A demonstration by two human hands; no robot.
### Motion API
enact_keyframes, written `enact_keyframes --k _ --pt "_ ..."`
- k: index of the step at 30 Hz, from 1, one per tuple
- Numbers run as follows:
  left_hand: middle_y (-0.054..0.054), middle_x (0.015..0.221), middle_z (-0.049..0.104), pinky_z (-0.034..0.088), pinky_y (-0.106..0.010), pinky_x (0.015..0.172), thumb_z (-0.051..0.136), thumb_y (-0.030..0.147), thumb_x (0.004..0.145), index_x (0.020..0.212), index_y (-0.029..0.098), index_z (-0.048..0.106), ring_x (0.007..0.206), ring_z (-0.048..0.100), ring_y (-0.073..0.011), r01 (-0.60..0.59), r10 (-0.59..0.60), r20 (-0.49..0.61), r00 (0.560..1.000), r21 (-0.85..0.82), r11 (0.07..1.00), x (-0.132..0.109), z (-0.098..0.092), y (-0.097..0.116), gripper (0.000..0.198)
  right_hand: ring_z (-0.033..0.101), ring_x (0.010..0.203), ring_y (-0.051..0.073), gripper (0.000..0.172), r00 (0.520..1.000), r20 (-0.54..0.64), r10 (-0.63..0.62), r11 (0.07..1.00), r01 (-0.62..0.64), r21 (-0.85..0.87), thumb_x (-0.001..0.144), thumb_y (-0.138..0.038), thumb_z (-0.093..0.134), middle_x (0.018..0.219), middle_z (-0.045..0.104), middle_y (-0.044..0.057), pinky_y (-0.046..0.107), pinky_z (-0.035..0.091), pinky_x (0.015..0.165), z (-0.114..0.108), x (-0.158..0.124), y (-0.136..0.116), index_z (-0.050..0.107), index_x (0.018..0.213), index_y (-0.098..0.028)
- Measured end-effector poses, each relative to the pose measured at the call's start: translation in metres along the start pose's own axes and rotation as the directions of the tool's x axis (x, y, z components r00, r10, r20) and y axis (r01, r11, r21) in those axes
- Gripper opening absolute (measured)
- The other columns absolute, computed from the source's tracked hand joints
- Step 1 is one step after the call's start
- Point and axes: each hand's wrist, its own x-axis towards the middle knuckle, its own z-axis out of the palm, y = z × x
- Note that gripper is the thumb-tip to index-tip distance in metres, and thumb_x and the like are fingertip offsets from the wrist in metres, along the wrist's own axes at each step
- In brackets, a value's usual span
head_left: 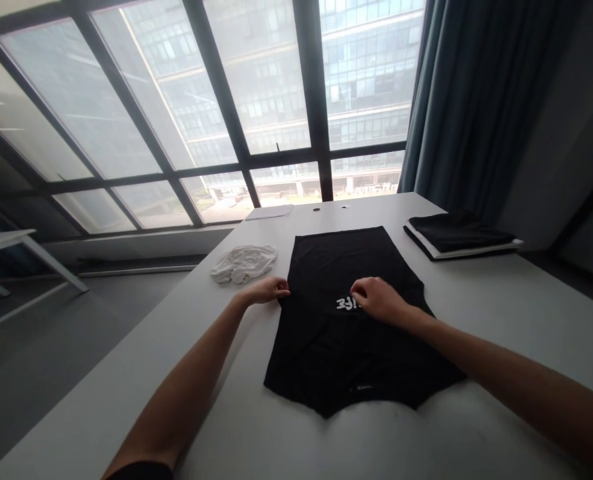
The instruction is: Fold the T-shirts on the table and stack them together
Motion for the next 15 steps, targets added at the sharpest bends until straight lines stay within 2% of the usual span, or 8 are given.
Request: enact_keyframes --k 3,5,8,15 --pt "-0.002 0.073 0.065 0.041 -0.024 0.061 0.066 0.065 0.075 0.078 0.019 0.068 0.07 0.057 -0.018 0.001 -0.001 0.022 1.0 0.009 1.0 -0.001 -0.002 -0.005 0.046 0.069 0.083 0.021 0.013 0.989 0.129 -0.073 0.995 0.082 -0.062 0.089 -0.025 0.062 0.093 0.074 0.005 0.029 0.047 0.071 0.035 -0.011 -0.032 0.074 0.089 -0.024" --pt "-0.001 0.073 0.064 0.04 -0.023 0.06 0.067 0.063 0.075 0.076 0.019 0.067 0.069 0.055 -0.017 -0.015 0.015 0.057 0.998 -0.009 1.0 -0.002 -0.005 -0.007 0.044 0.067 0.087 0.021 0.012 0.974 0.172 -0.15 0.982 0.167 -0.092 0.089 -0.022 0.063 0.098 0.072 0.006 0.029 0.047 0.074 0.048 -0.014 -0.044 0.073 0.095 -0.022" --pt "-0.001 0.076 0.064 0.04 -0.024 0.061 0.07 0.061 0.073 0.079 0.018 0.068 0.07 0.054 -0.0165 -0.039 0.045 0.117 0.992 -0.053 0.998 -0.004 -0.008 -0.008 0.044 0.064 0.095 0.021 0.017 0.935 0.227 -0.274 0.941 0.31 -0.139 0.091 -0.017 0.061 0.105 0.067 0.008 0.03 0.046 0.081 0.054 -0.015 -0.05 0.071 0.104 -0.021" --pt "-0.003 0.084 0.064 0.043 -0.026 0.068 0.07 0.057 0.079 0.094 0.016 0.068 0.077 0.055 -0.0175 -0.089 0.107 0.102 0.989 -0.163 0.983 -0.008 -0.01 0.003 0.044 0.058 0.091 0.02 0.018 0.876 0.259 -0.406 0.819 0.475 -0.323 0.099 -0.013 0.051 0.1 0.063 0.008 0.03 0.043 0.078 0.055 -0.02 -0.051 0.068 0.093 -0.018"
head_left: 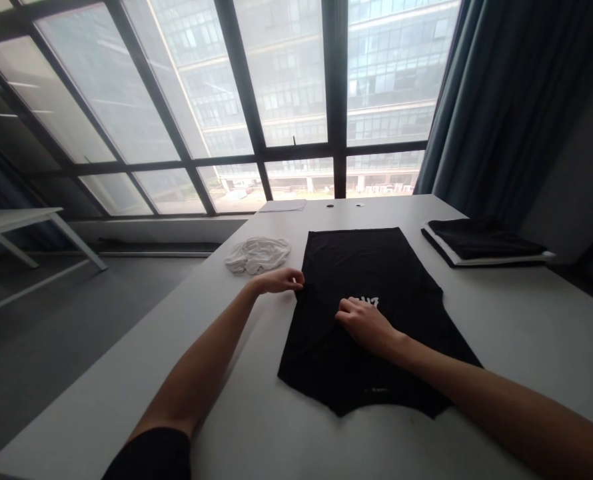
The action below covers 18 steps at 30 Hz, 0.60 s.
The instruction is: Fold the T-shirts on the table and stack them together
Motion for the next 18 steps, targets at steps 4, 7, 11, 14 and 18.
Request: enact_keyframes --k 4,7,11,14,18 --pt "-0.001 0.079 0.061 0.041 -0.026 0.066 0.071 0.055 0.078 0.089 0.016 0.065 0.074 0.053 -0.0165 -0.021 0.021 -0.011 1.0 -0.041 0.999 -0.002 0.004 0.003 0.041 0.056 0.091 0.022 0.015 0.997 -0.062 -0.056 0.992 0.048 -0.119 0.096 -0.008 0.052 0.102 0.063 0.009 0.033 0.042 0.078 -0.006 -0.002 -0.003 0.065 0.097 -0.017" --pt "-0.002 0.079 0.062 0.042 -0.026 0.066 0.071 0.053 0.077 0.091 0.015 0.066 0.075 0.054 -0.017 0.004 -0.005 -0.036 0.999 -0.023 1.0 -0.001 0.008 0.0 0.04 0.055 0.092 0.024 0.015 0.991 -0.111 -0.068 0.985 0.049 -0.167 0.095 -0.008 0.053 0.102 0.063 0.01 0.035 0.041 0.078 -0.009 -0.004 -0.002 0.065 0.098 -0.017" --pt "-0.002 0.082 0.063 0.044 -0.026 0.066 0.069 0.045 0.078 0.096 0.015 0.067 0.074 0.057 -0.0174 0.044 -0.04 -0.064 0.997 0.059 0.997 0.003 0.012 -0.004 0.035 0.056 0.092 0.025 0.015 0.995 -0.085 -0.045 0.986 0.03 -0.166 0.092 -0.006 0.055 0.1 0.064 0.01 0.035 0.041 0.078 -0.004 -0.006 0.004 0.066 0.092 -0.017" --pt "-0.003 0.086 0.065 0.047 -0.026 0.067 0.068 0.038 0.079 0.106 0.016 0.068 0.075 0.06 -0.0179 0.039 -0.028 -0.08 0.996 0.139 0.989 0.002 0.01 0.001 0.034 0.058 0.09 0.025 0.016 0.998 -0.064 -0.012 0.992 0.004 -0.129 0.093 -0.007 0.054 0.096 0.065 0.01 0.035 0.041 0.08 0.0 -0.008 0.005 0.067 0.09 -0.018" --pt "-0.008 0.104 0.069 0.052 -0.032 0.085 0.055 0.028 0.09 0.116 0.017 0.069 0.089 0.066 -0.0213 0.012 0.1 -0.316 0.944 0.335 0.942 -0.006 0.014 0.02 0.032 0.058 0.089 0.025 0.016 0.986 -0.153 0.068 0.995 -0.078 -0.06 0.096 -0.013 0.052 0.096 0.066 0.01 0.036 0.043 0.08 -0.003 -0.01 0.001 0.067 0.102 -0.017"
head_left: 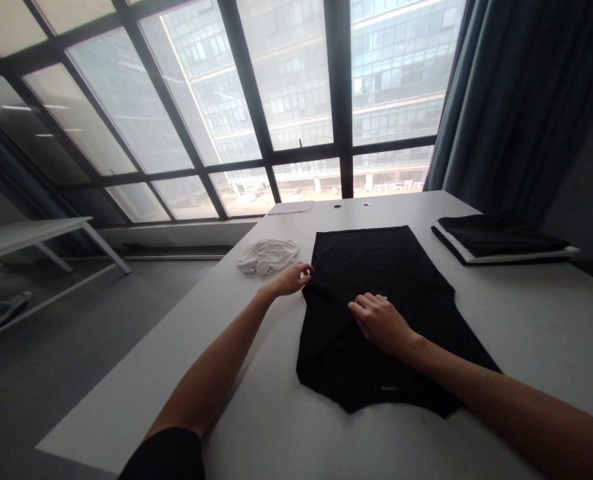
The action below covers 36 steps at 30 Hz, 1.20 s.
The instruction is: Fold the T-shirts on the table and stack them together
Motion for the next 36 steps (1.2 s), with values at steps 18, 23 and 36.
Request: enact_keyframes --k 18,23,36 --pt "-0.015 0.165 0.023 0.014 -0.05 0.124 0.039 0.051 0.103 0.156 0.013 0.035 0.155 0.014 -0.0288 0.045 -0.04 -0.029 0.999 0.185 0.982 -0.047 0.073 0.053 0.065 0.062 0.109 0.027 0.02 0.982 -0.032 -0.186 0.954 0.189 0.234 0.098 -0.023 0.055 0.116 0.07 0.011 0.043 0.049 0.096 0.015 -0.002 -0.005 0.072 0.108 -0.019" --pt "-0.016 0.164 0.026 0.017 -0.051 0.124 0.04 0.049 0.103 0.155 0.014 0.038 0.154 0.018 -0.029 0.06 -0.055 -0.038 0.998 0.15 0.987 -0.049 0.068 0.062 0.063 0.063 0.109 0.024 0.024 0.995 -0.082 -0.062 0.909 0.09 0.406 0.096 -0.015 0.053 0.117 0.071 0.009 0.041 0.049 0.1 0.018 0.001 -0.002 0.073 0.108 -0.019" --pt "-0.007 0.165 0.027 0.018 -0.048 0.125 0.033 0.05 0.106 0.158 0.022 0.032 0.154 0.017 -0.0244 -0.087 0.088 0.017 0.996 -0.021 0.996 -0.069 0.061 0.097 0.059 0.065 0.1 0.022 0.037 0.887 -0.24 0.396 0.747 -0.159 0.645 0.087 -0.005 0.042 0.103 0.072 0.007 0.037 0.05 0.094 0.017 0.009 0.039 0.074 0.1 -0.02"
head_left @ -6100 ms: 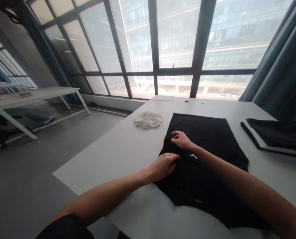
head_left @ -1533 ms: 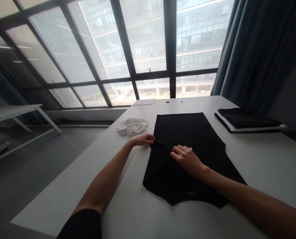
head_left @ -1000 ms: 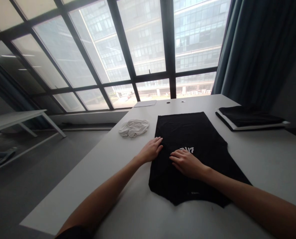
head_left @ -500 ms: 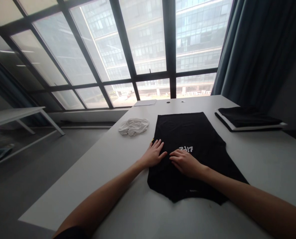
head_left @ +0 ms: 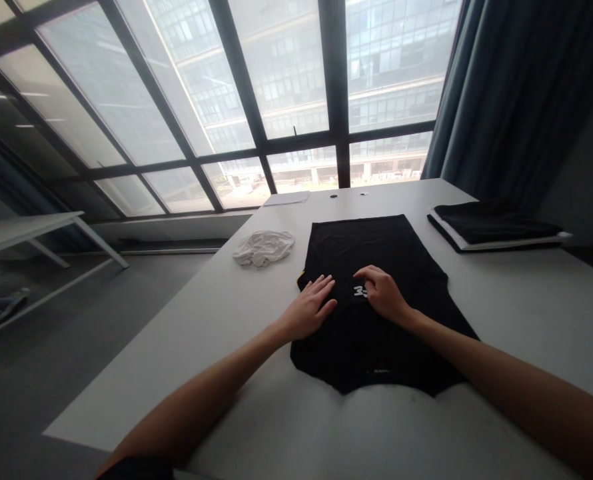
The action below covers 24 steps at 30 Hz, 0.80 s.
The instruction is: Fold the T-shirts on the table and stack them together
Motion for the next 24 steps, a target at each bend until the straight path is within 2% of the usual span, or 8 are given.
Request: enact_keyframes --k 3,6,9,12,16,18,21,24 --pt "-0.004 0.164 0.029 0.016 -0.047 0.126 0.033 0.05 0.107 0.159 0.026 0.031 0.154 0.017 -0.0227 -0.088 0.088 0.025 0.996 -0.008 0.996 -0.015 -0.006 0.006 0.057 0.063 0.109 0.022 0.038 0.982 0.145 -0.122 0.991 0.13 -0.043 0.087 -0.004 0.045 0.113 0.072 0.007 0.04 0.048 0.099 0.009 -0.007 -0.002 0.075 0.106 -0.021" --pt "-0.004 0.165 0.027 0.013 -0.049 0.126 0.038 0.049 0.106 0.159 0.027 0.029 0.155 0.016 -0.0242 -0.155 0.154 0.103 0.983 0.007 0.988 -0.035 0.005 0.009 0.059 0.06 0.12 0.024 0.042 0.909 0.337 -0.246 0.954 0.289 -0.082 0.086 -0.003 0.048 0.12 0.072 0.007 0.044 0.044 0.105 0.017 -0.013 -0.001 0.075 0.112 -0.022" --pt "-0.003 0.165 0.026 0.012 -0.052 0.126 0.043 0.048 0.104 0.158 0.028 0.033 0.154 0.016 -0.0263 -0.176 0.177 0.131 0.975 -0.022 0.984 -0.042 0.008 0.008 0.059 0.06 0.121 0.025 0.044 0.856 0.445 -0.262 0.932 0.344 -0.113 0.085 -0.002 0.049 0.123 0.071 0.007 0.046 0.043 0.106 0.019 -0.015 0.001 0.075 0.115 -0.023" --pt "-0.002 0.161 0.036 0.022 -0.047 0.125 0.037 0.045 0.106 0.154 0.029 0.041 0.152 0.026 -0.0243 -0.14 0.155 0.092 0.984 -0.151 0.979 -0.034 -0.007 0.003 0.051 0.061 0.121 0.025 0.047 0.859 0.454 -0.239 0.936 0.328 -0.128 0.084 -0.002 0.05 0.127 0.07 0.007 0.046 0.045 0.107 0.017 -0.016 0.003 0.075 0.118 -0.023" --pt "-0.005 0.154 0.048 0.028 -0.044 0.123 0.031 0.042 0.108 0.15 0.023 0.048 0.148 0.036 -0.0232 -0.047 0.025 -0.12 0.992 -0.188 0.981 -0.019 -0.021 -0.005 0.05 0.062 0.122 0.026 0.047 0.861 0.441 -0.253 0.933 0.337 -0.124 0.083 -0.001 0.05 0.127 0.071 0.008 0.048 0.046 0.107 0.019 -0.018 0.002 0.075 0.118 -0.022" --pt "-0.005 0.158 0.042 0.023 -0.047 0.124 0.036 0.045 0.106 0.152 0.023 0.045 0.151 0.029 -0.0249 -0.013 0.003 -0.101 0.995 -0.095 0.995 -0.018 -0.012 -0.007 0.052 0.063 0.121 0.026 0.046 0.868 0.43 -0.247 0.937 0.327 -0.123 0.083 -0.002 0.05 0.124 0.072 0.008 0.047 0.047 0.107 0.021 -0.019 0.001 0.076 0.116 -0.022" --pt "-0.008 0.164 0.03 0.017 -0.051 0.125 0.041 0.052 0.104 0.156 0.024 0.038 0.154 0.019 -0.0271 -0.002 0.001 0.012 1.0 0.045 0.999 -0.02 0.006 -0.01 0.059 0.065 0.119 0.025 0.045 0.902 0.377 -0.21 0.957 0.268 -0.108 0.084 -0.002 0.049 0.122 0.073 0.008 0.045 0.048 0.107 0.017 -0.011 -0.003 0.077 0.113 -0.021" --pt "-0.009 0.164 0.03 0.017 -0.049 0.125 0.036 0.053 0.105 0.156 0.022 0.037 0.154 0.019 -0.0262 0.019 -0.016 -0.026 1.0 0.117 0.993 -0.017 0.005 -0.013 0.06 0.066 0.116 0.022 0.043 0.957 0.241 -0.162 0.985 0.171 -0.017 0.085 -0.004 0.046 0.119 0.074 0.007 0.039 0.049 0.107 -0.005 0.011 -0.006 0.078 0.11 -0.021"
